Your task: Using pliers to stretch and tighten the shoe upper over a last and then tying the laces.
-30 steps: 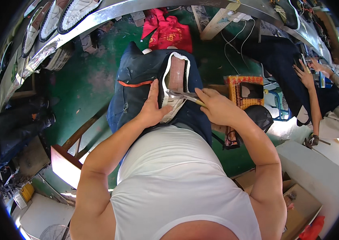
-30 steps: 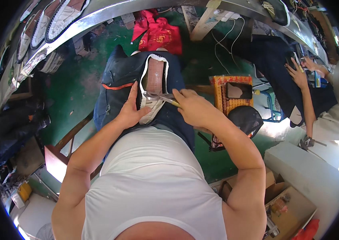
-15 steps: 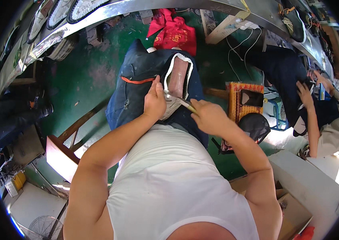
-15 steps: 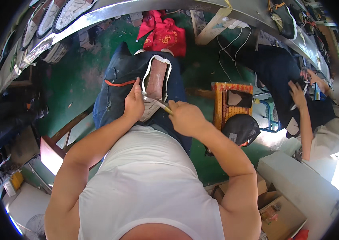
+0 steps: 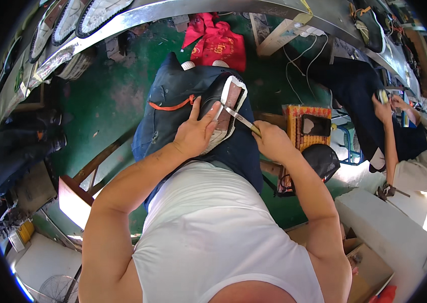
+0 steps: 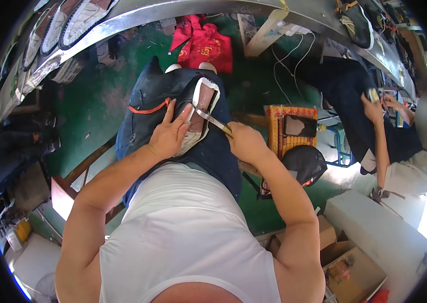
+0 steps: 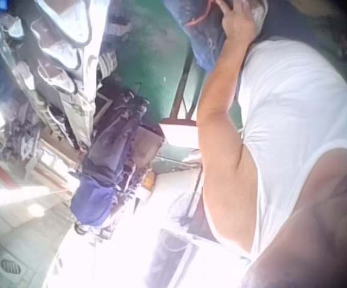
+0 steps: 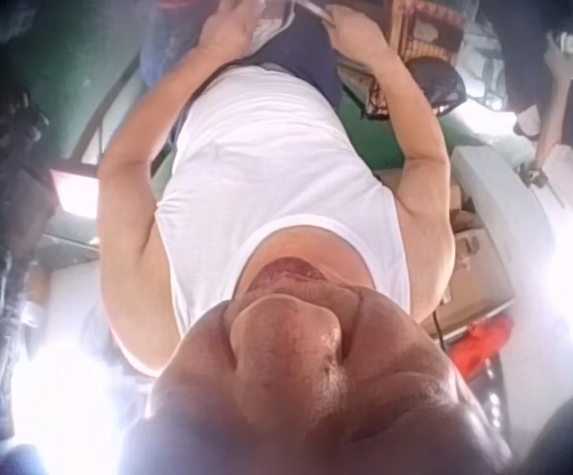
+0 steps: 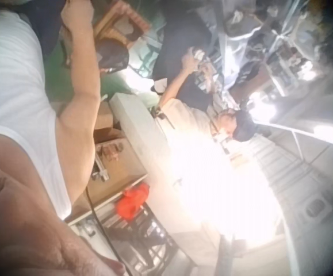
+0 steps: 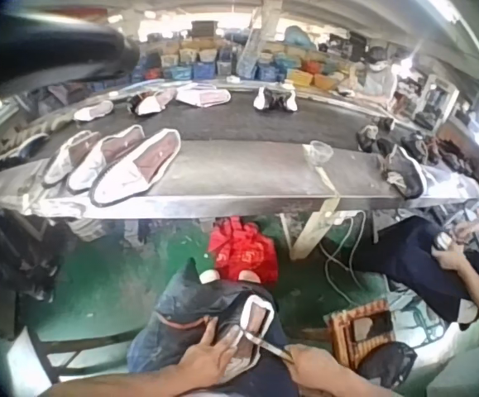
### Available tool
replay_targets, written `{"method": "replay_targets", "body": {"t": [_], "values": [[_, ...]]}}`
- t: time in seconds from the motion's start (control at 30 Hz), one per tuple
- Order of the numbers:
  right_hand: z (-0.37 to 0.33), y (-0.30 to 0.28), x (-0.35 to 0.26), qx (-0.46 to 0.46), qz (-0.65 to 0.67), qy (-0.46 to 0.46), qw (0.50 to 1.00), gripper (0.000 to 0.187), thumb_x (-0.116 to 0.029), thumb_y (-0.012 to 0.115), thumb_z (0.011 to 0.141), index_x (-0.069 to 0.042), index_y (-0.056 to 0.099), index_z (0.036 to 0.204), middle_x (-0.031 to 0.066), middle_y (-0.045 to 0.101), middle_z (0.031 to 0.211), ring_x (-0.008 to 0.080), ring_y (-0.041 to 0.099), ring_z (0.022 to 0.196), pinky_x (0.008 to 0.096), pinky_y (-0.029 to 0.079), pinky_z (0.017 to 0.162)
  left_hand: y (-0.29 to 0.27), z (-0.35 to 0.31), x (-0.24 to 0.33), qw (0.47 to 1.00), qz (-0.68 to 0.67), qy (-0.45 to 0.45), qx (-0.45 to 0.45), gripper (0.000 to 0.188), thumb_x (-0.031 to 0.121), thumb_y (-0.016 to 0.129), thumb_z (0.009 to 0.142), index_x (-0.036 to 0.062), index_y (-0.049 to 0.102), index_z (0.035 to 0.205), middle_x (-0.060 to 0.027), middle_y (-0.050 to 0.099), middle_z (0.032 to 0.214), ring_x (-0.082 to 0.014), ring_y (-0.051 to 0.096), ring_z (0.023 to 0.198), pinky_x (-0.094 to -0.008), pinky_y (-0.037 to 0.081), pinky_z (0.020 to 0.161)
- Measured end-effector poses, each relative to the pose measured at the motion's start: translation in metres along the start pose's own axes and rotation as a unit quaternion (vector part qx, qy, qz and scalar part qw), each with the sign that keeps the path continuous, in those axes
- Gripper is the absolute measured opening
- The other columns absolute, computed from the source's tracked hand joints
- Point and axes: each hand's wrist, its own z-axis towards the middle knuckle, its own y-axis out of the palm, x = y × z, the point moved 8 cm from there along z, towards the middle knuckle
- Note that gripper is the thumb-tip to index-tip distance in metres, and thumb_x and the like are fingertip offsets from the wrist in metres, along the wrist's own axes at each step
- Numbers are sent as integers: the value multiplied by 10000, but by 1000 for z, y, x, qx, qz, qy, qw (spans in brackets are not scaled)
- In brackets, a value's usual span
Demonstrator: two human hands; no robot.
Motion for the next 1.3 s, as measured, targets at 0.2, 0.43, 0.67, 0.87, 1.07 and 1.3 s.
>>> {"method": "replay_targets", "body": {"t": [0.2,0.43,0.67,0.87,1.07,1.3], "values": [[12,-14,10,-190,234,118,946,313,-301,625,943,5,602,1009,210,648,844,414,630,828,445,492,751,4,10,-7,991,63,-42,-107,563,289,469,1010,276,297,1546,-434,289,1454,-513,658,827,-486,574,741],[47,-15,-18,-26,105,13,994,360,-342,515,995,7,601,987,258,660,910,451,627,897,510,481,794,5,15,-2,981,85,-45,-167,569,302,483,1001,311,301,1540,-448,263,1458,-497,668,873,-482,568,783],[31,-7,-14,-52,96,23,994,389,-370,497,999,4,602,976,249,666,912,455,627,887,526,482,779,-4,-7,-5,997,-45,-27,-63,665,241,563,966,155,270,1557,-348,266,1532,-457,536,1248,-417,432,1054],[1,16,-32,-102,88,0,991,392,-369,478,1008,2,592,953,257,663,906,466,618,902,527,478,770,-1,-27,-16,964,-175,-181,-92,925,223,699,854,39,137,1565,-349,494,1370,-423,521,1280,-384,402,1080],[-24,15,5,-25,307,77,948,360,-335,477,1028,2,601,1003,132,666,800,252,649,734,381,497,671,-39,-10,2,942,-95,-219,-238,943,153,736,788,72,193,1554,-320,632,1152,-464,621,1078,-415,469,993],[-40,24,27,49,443,121,887,264,-275,521,1005,-22,598,992,48,626,756,103,554,620,268,456,572,-146,53,65,930,-365,28,28,577,55,824,753,-14,523,1241,-155,684,1079,-179,658,963,-308,532,852]]}}
